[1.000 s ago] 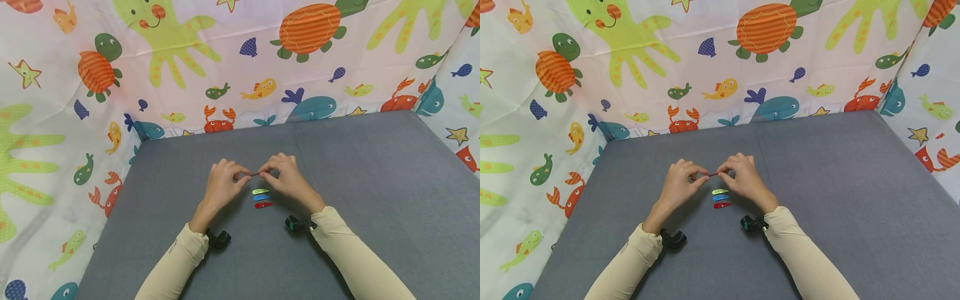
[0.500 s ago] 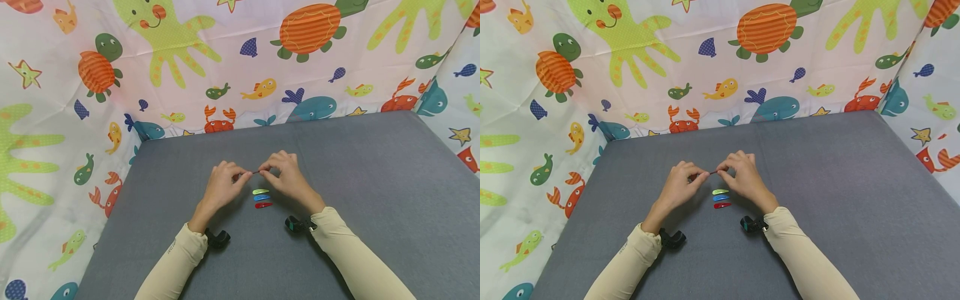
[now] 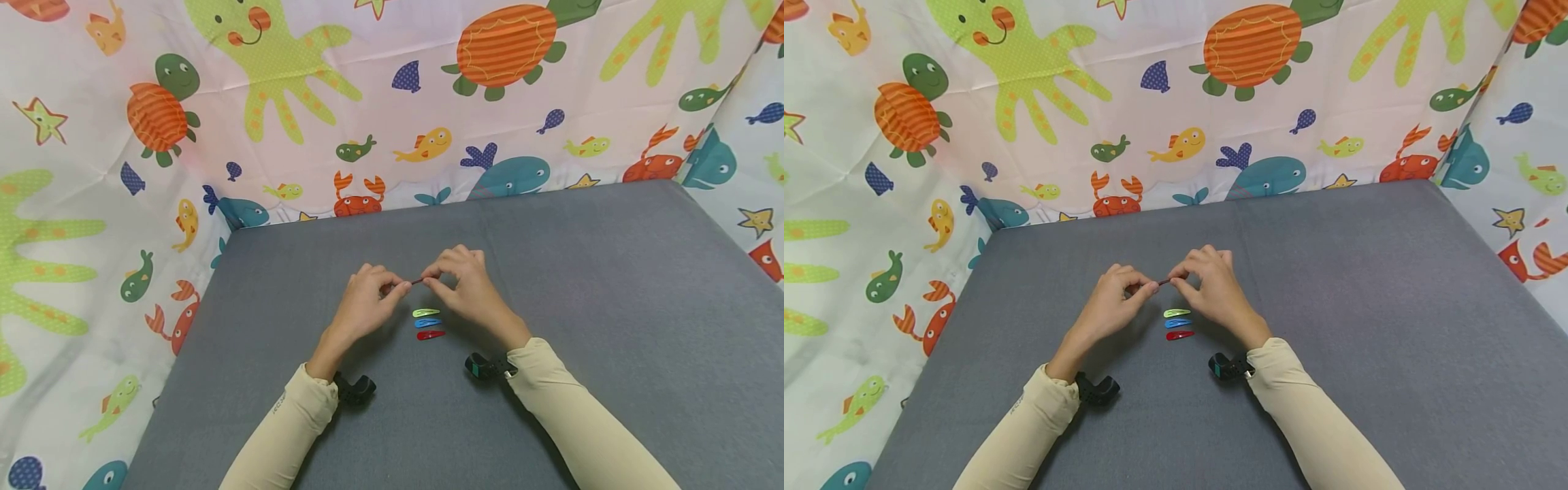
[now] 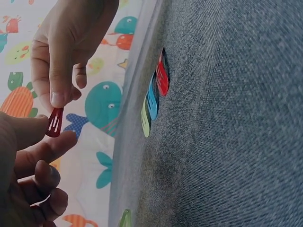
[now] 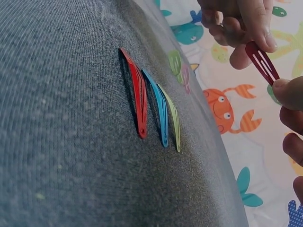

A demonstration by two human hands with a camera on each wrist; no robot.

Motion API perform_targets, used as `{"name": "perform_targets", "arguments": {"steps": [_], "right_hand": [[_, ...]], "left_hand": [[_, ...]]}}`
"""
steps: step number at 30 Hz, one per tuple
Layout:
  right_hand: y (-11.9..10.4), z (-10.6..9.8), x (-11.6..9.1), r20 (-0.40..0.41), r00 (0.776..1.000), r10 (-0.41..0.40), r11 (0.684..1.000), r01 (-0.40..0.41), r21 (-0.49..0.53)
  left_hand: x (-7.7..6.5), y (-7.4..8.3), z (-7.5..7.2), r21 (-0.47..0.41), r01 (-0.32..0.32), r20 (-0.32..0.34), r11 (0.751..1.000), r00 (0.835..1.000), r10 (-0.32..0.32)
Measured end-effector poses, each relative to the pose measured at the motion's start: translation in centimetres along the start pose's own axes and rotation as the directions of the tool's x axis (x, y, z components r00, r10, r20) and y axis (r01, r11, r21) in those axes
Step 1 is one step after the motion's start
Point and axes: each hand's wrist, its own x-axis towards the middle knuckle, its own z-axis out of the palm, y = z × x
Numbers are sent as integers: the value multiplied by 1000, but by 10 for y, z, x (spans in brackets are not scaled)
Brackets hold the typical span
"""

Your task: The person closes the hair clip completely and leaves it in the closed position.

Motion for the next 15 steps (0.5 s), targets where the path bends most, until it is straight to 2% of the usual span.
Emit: {"name": "perform_targets", "arguments": {"steps": [12,15], "right_hand": [[-3,-1,0,-7,1000,-11,1000,11,6],[-3,0,0,-6,1000,-5,1000,5,17]], "left_hand": [[1,-3,1,-93,69,34,993,997,-66],[1,-2,0,-91,62,22,994,998,-61]]}}
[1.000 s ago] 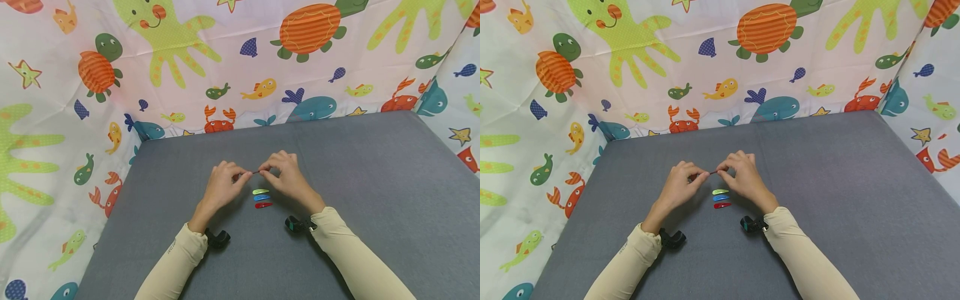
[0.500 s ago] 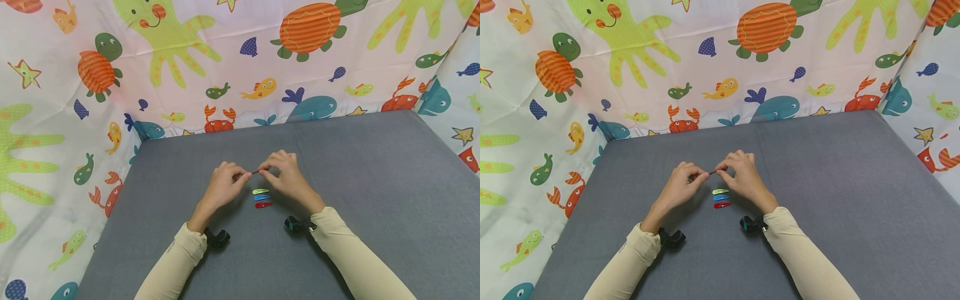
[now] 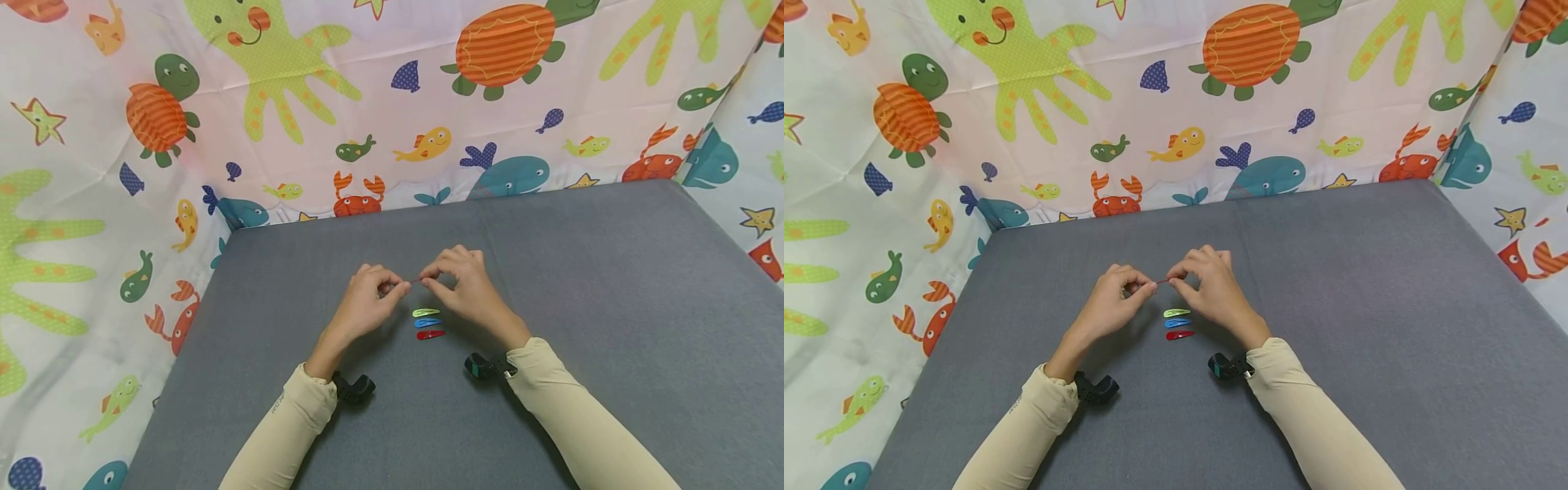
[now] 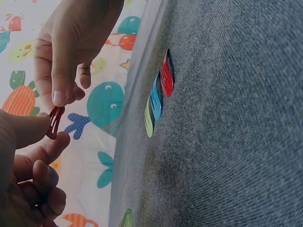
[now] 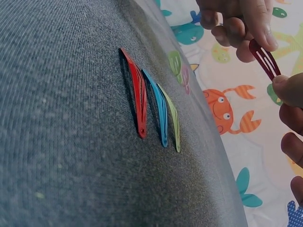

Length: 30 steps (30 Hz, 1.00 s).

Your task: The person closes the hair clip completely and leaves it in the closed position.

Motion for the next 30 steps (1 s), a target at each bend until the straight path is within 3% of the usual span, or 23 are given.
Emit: {"name": "perform_targets", "arguments": {"steps": [13,30], "right_hand": [[2,-1,-2,58,997,54,998,-55,18],[6,-1,-3,78,995,64,998,-63,-6]], "left_hand": [[0,1,1,161,-113,-51,981,991,122],[2,-4,7,289,-177,-89,941,974,210]]}}
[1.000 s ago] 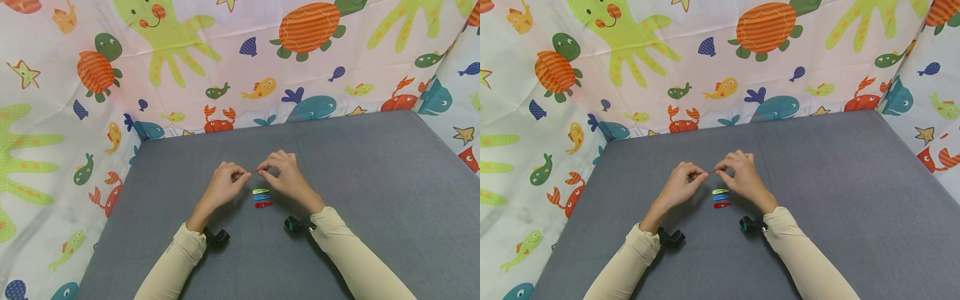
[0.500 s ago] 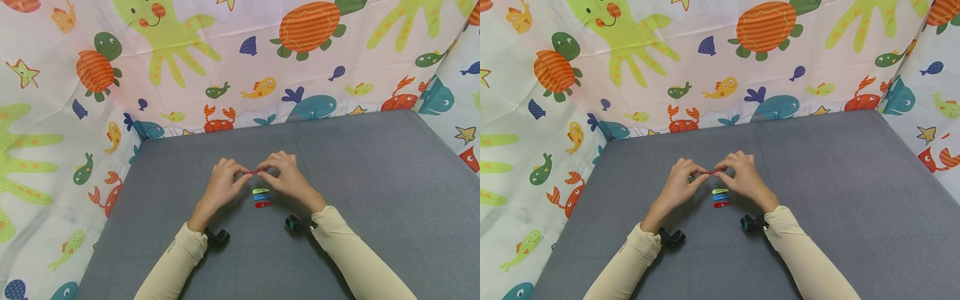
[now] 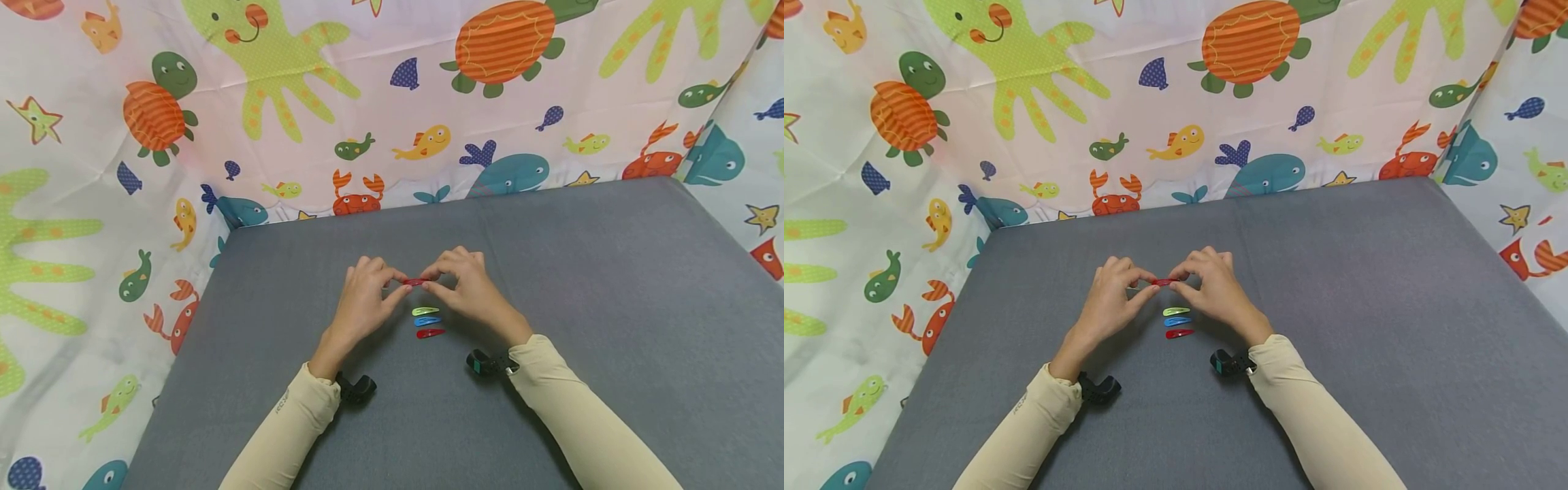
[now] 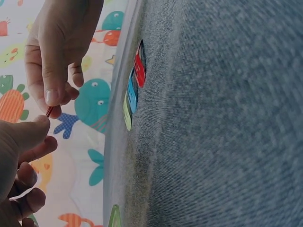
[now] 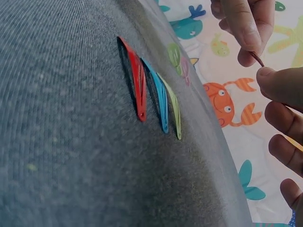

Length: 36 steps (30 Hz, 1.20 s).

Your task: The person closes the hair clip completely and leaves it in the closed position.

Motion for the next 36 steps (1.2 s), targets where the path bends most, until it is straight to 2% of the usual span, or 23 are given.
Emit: {"name": "perform_targets", "arguments": {"steps": [8,18,36], "right_hand": [[2,3,-2,8,1000,15,999,-15,-47],[7,7,-4,38,999,32,998,-30,-62],[8,7,-5,70,996,56,997,-52,-58]], "left_hand": [[-1,-2,3,40,-1,12,999,1000,0],[-1,-4,6,48,1,44,999,999,-3],[-2,-2,14,20,72,53,997,996,-73]]}}
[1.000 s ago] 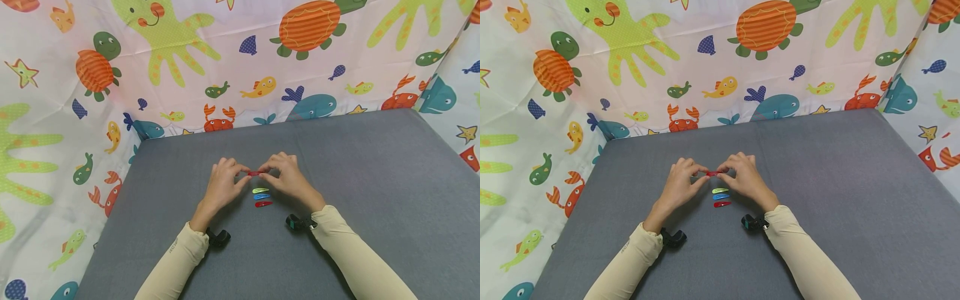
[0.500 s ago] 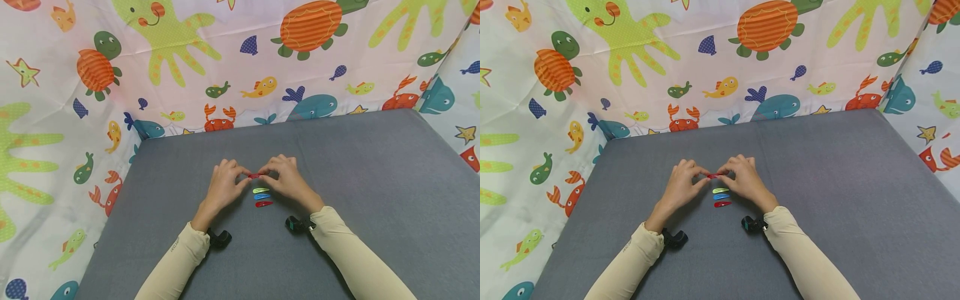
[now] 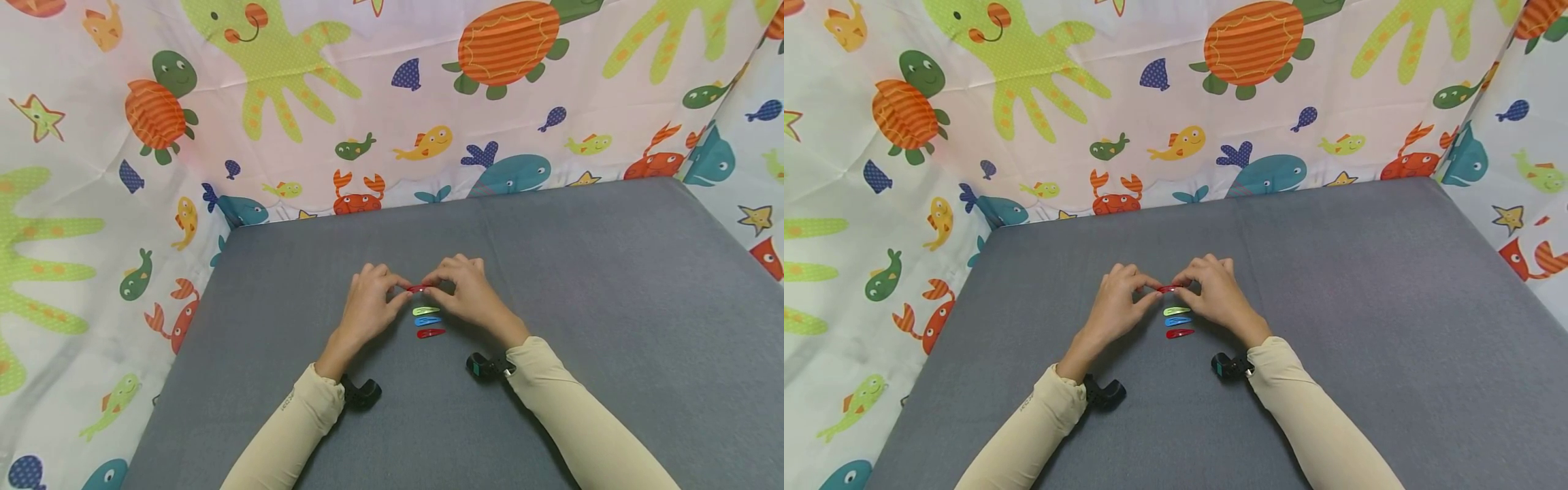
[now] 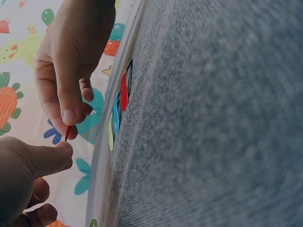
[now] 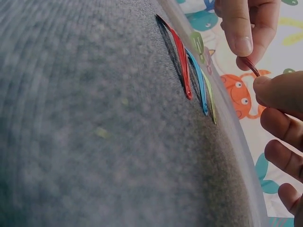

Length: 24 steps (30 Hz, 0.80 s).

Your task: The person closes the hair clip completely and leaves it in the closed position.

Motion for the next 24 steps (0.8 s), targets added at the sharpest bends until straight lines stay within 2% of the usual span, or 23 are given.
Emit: {"name": "perform_targets", "arguments": {"steps": [11,24], "right_hand": [[2,1,-1,13,1000,22,1000,-22,-9],[2,5,-3,78,996,47,991,-37,-128]], "left_hand": [[-1,3,2,16,31,23,999,999,-32],[-4,2,10,40,47,72,998,996,-50]]}}
